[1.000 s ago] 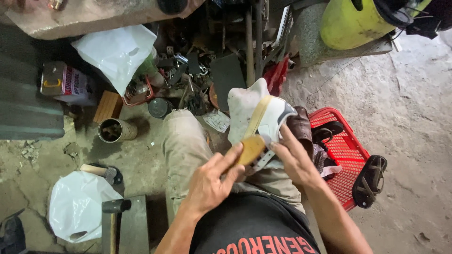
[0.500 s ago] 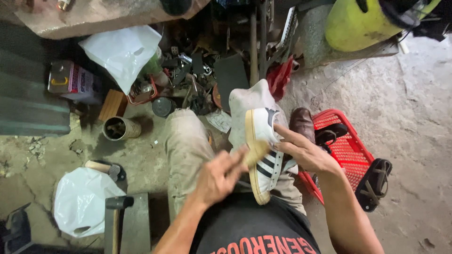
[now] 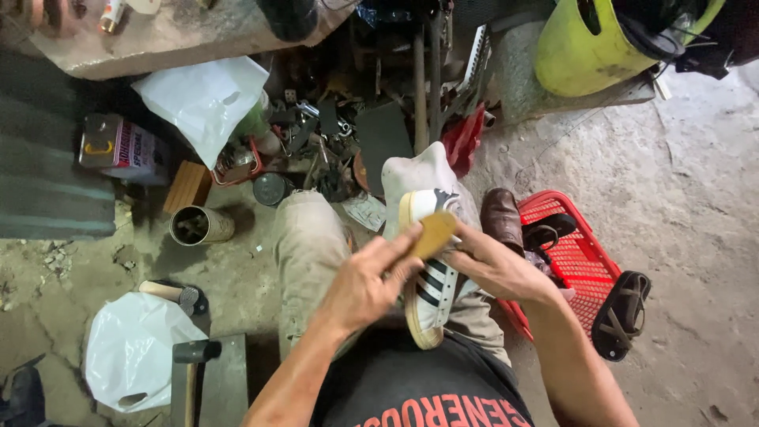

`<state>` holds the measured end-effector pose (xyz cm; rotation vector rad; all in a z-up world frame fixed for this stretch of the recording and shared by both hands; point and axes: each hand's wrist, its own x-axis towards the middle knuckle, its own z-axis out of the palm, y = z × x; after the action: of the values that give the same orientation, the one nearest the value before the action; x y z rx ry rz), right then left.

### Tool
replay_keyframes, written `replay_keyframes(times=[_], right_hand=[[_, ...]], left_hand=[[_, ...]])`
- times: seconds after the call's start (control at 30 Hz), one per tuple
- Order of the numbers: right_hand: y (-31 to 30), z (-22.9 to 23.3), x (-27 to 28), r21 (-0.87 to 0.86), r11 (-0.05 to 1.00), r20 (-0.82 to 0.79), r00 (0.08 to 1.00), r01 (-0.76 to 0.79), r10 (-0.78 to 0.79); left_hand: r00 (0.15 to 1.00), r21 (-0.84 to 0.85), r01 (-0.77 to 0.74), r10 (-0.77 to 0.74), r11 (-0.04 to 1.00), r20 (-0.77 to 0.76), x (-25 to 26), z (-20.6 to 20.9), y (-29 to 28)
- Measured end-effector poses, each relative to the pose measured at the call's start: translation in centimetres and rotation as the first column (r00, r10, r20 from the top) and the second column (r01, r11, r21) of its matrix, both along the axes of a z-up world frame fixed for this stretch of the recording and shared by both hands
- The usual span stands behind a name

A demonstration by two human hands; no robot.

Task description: The person scrubs a white sneaker with a yellow brush, focusing on the toe and side panels. They briefly set the shoe down to pick up a brown loafer from a red basket, then return to scrubbing the white sneaker.

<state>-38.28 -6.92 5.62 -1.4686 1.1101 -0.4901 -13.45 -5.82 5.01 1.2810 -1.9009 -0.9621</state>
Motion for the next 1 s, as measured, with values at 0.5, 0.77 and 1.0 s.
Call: replay_keyframes(times=[0.5, 0.77, 1.0], right_hand=[[-0.2, 2.3, 0.6, -0.371, 0.858, -0.673, 0.740, -0.355, 0.016], [0.9, -0.6, 1.7, -0.307, 0.940, -0.649, 0.755, -0.149, -0.093], [-0.1, -1.3, 1.3, -0.338, 0.935, -0.678, 0.717, -0.105, -0.165]], left_hand=[[0.930, 0.099, -0.190, 0.212, 0.977, -0.299, -2.5, -1.3, 1.1], [0.892, 0.238, -0.267, 0.333, 0.934, -0.305, -3.1, -3.6, -0.7], [0.914, 0.160, -0.176, 0.221, 0.971, -0.341, -3.8, -3.2, 1.5]])
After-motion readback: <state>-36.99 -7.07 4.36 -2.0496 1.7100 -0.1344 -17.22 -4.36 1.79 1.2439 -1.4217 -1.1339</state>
